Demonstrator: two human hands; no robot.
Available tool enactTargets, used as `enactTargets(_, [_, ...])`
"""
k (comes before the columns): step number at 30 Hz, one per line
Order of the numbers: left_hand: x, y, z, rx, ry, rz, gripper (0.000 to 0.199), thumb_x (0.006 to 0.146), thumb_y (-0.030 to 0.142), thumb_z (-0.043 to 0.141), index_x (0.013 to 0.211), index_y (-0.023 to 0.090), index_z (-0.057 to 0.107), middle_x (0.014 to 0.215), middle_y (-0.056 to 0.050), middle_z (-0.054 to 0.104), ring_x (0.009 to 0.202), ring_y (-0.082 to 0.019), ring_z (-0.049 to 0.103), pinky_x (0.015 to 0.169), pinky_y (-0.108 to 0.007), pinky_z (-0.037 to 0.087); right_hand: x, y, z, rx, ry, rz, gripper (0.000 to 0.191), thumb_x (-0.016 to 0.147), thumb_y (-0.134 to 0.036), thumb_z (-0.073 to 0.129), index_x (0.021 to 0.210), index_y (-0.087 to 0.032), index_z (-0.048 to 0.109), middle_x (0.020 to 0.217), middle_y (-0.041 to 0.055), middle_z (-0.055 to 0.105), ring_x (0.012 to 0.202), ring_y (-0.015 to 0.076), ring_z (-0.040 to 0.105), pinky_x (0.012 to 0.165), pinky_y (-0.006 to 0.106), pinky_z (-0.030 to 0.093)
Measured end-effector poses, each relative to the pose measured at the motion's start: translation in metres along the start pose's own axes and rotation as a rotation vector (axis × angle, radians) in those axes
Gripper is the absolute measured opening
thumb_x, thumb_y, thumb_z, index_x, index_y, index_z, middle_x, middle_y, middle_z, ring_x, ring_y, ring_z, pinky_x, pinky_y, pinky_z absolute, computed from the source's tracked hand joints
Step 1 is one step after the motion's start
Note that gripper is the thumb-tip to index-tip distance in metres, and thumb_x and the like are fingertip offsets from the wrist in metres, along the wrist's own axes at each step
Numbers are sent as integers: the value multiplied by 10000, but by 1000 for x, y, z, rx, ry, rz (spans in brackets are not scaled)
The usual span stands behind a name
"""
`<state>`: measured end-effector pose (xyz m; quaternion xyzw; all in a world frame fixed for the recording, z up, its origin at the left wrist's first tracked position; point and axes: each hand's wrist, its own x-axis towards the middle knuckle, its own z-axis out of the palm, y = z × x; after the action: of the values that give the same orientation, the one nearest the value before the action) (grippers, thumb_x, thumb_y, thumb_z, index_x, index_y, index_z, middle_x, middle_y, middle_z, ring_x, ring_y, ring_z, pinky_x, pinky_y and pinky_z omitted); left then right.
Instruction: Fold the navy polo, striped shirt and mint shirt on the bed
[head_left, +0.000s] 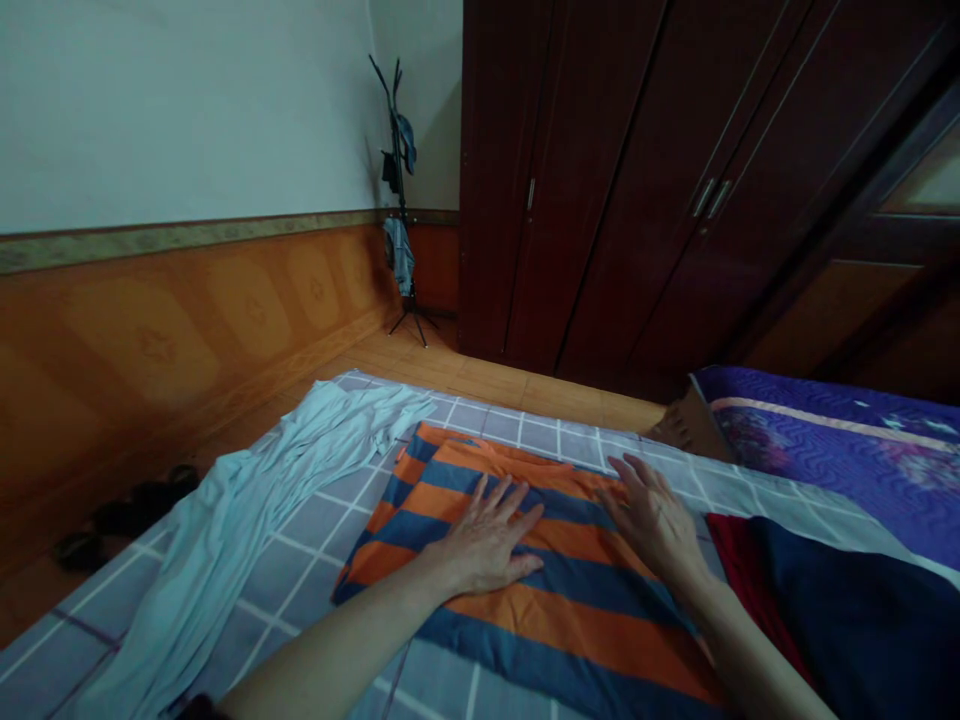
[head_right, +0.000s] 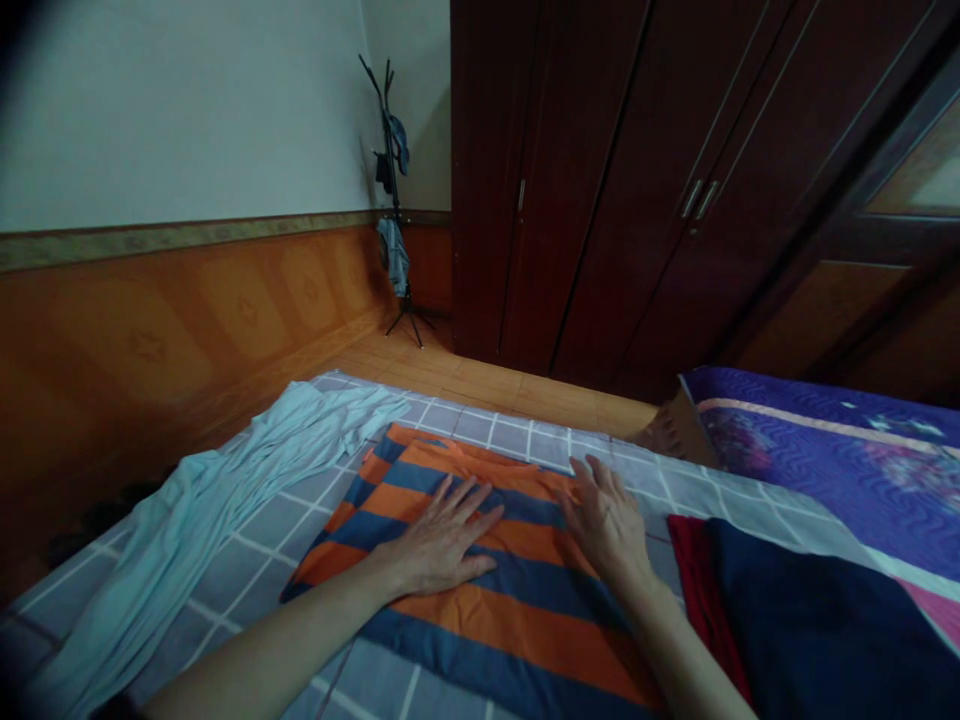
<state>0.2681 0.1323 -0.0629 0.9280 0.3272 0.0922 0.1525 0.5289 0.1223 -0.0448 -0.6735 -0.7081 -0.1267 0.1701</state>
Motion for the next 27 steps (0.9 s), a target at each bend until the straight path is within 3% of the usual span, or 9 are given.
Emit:
enactTargets(2, [1, -1, 1, -8, 10, 1, 653, 897, 607, 370, 1454, 281, 273, 1550, -84, 170, 1427, -305, 69, 1127, -578, 31, -10, -26, -2, 75, -36, -120, 504, 880, -396, 483, 1294, -110, 512, 1380, 187, 448, 1252, 310, 433, 987, 426, 395])
enactTargets(4, [2, -1, 3, -4, 2, 8, 636, 896, 559, 420, 1454, 293, 270, 1550, -77, 177, 1426, -310, 74, 1124, -589, 33, -22, -57, 0, 144, -163, -234, 548, 888, -426, 469, 1359, -146, 457, 1450, 154, 379, 1327, 292, 351, 1041, 428, 353])
enactTargets(7, [3, -1, 7, 13, -20, 8, 619, 909, 480, 436, 1462, 270, 254, 1550, -86, 173, 1428, -297, 69, 1131, -572, 35, -36, -86, 8, 199, -305, -303, 653, 900, -493, 431, 1448, -154, 320, 1485, 130, 326, 1369, 276, 285, 1095, 447, 287])
enactTargets(9, [3, -2, 7, 19, -20, -4, 618, 919, 508, 394, 1463, 248, 259, 1551, -89, 168, 1430, -286, 66, 1136, -557, 26, -43, -84, 13, 171, -307, -258, 695, 905, -547, 392, 1448, -120, 313, 1485, 150, 314, 1378, 284, 260, 1111, 464, 253])
enactTargets(15, [0, -14, -3, 13, -9, -56, 748, 870, 656, 369, 1470, 226, 250, 1547, -102, 171, 1427, -306, 75, 1124, -565, 6, -76, -31, 15, -57, -162, 26, 731, 894, -600, 370, 1406, -78, 378, 1478, 189, 311, 1384, 320, 228, 1094, 502, 253])
enactTargets(18, [0, -21, -4, 16, 11, -97, 769, 857, 671, 376, 1469, 219, 260, 1543, -112, 182, 1423, -327, 78, 1114, -579, -7, -83, -33, 8, -104, -187, 108, 748, 884, -579, 409, 1386, -26, 391, 1460, 223, 328, 1375, 343, 242, 1094, 507, 237])
enactTargets(23, [2, -24, 2, 51, 52, -93, 754, 848, 656, 416, 1458, 232, 295, 1538, -105, 211, 1421, -337, 79, 1112, -580, -17, -54, -63, -1, -27, -287, 5, 610, 918, -514, 388, 1396, -136, 412, 1469, 140, 356, 1367, 285, 280, 1111, 449, 200])
enactTargets(27, [2, -24, 2, 67, 38, -87, 759, 846, 649, 421, 1456, 213, 304, 1538, -119, 200, 1418, -352, 81, 1106, -586, -21, -28, -56, 5, -24, -288, 77, 569, 931, -474, 380, 1396, -147, 409, 1457, 130, 382, 1354, 289, 300, 1090, 459, 219])
